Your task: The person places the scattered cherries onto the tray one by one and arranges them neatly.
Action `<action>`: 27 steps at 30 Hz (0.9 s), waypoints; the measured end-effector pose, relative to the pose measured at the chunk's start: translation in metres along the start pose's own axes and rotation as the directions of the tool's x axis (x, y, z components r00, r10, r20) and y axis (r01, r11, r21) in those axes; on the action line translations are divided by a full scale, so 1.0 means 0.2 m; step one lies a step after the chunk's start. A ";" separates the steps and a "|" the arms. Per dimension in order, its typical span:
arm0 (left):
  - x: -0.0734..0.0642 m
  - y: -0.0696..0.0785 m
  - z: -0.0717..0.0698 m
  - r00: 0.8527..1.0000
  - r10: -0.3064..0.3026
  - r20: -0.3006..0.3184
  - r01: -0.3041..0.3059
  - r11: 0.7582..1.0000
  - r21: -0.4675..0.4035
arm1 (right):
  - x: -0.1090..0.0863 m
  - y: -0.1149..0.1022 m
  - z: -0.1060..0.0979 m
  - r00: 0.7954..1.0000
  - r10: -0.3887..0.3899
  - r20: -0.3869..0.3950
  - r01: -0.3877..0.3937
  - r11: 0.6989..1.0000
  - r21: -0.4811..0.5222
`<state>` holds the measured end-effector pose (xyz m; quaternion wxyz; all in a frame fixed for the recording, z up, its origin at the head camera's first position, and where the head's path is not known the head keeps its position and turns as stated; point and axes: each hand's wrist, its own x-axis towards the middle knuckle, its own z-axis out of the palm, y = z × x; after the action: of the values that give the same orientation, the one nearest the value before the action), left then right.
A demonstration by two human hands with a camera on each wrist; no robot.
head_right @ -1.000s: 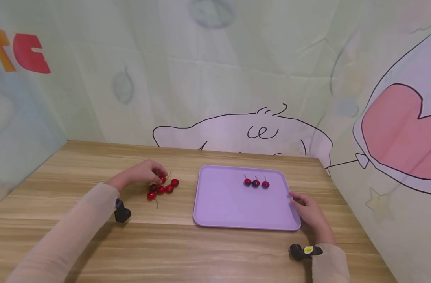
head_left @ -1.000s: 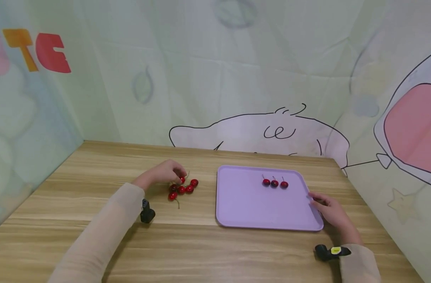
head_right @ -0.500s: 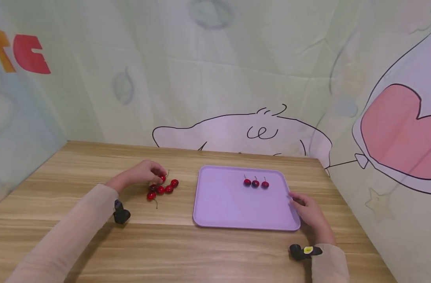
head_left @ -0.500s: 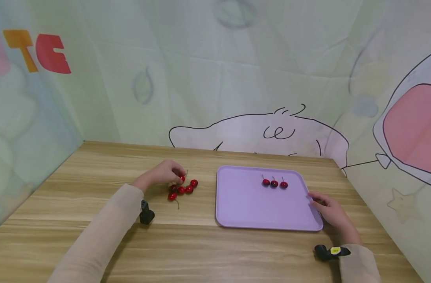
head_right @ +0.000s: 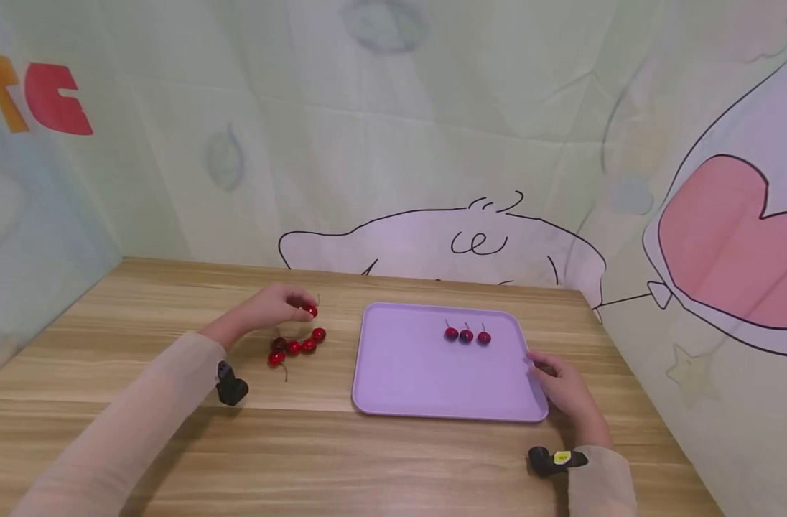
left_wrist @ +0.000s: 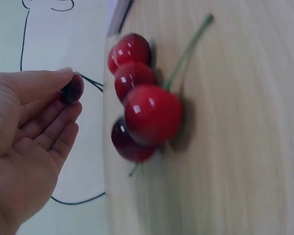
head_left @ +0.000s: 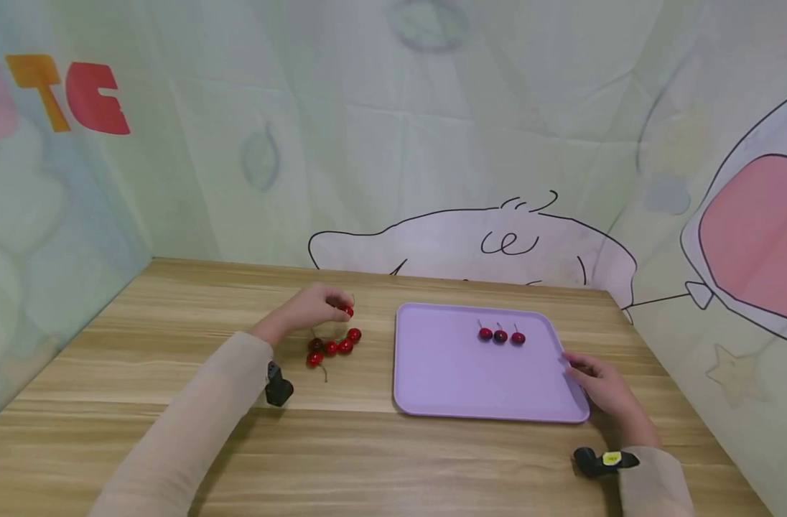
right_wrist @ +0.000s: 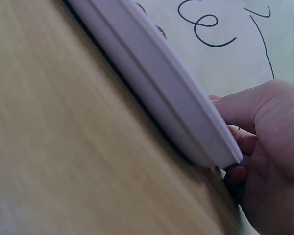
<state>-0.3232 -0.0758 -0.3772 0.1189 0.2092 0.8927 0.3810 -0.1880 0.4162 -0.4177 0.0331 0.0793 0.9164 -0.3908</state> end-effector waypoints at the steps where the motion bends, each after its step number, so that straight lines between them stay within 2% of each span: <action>1: 0.00 0.01 0.01 1.000 0.012 -0.005 -0.012 1.000 0.000 | 0.00 0.00 0.00 1.000 0.000 0.001 0.000 1.000 0.001; 5: 0.02 0.07 0.03 0.999 0.038 -0.026 -0.038 0.999 -0.012 | 0.00 0.00 0.00 1.000 0.000 0.004 0.000 1.000 -0.002; 12: 0.07 0.16 0.07 0.998 0.047 -0.047 -0.048 0.999 -0.025 | 0.00 0.01 0.00 1.000 -0.011 -0.001 0.011 1.000 -0.021; 22: 0.16 0.30 0.18 0.997 0.074 -0.030 -0.076 0.994 -0.082 | 0.00 0.01 0.00 1.000 0.000 0.000 0.000 1.000 -0.019; 27: 0.19 0.35 0.23 0.995 0.092 -0.036 -0.094 0.992 -0.079 | 0.01 0.00 0.00 1.000 0.008 -0.006 -0.008 1.000 -0.021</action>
<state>-0.3199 0.0140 -0.3595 0.0950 0.2395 0.8677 0.4250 -0.1889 0.4173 -0.4180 0.0328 0.0839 0.9202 -0.3809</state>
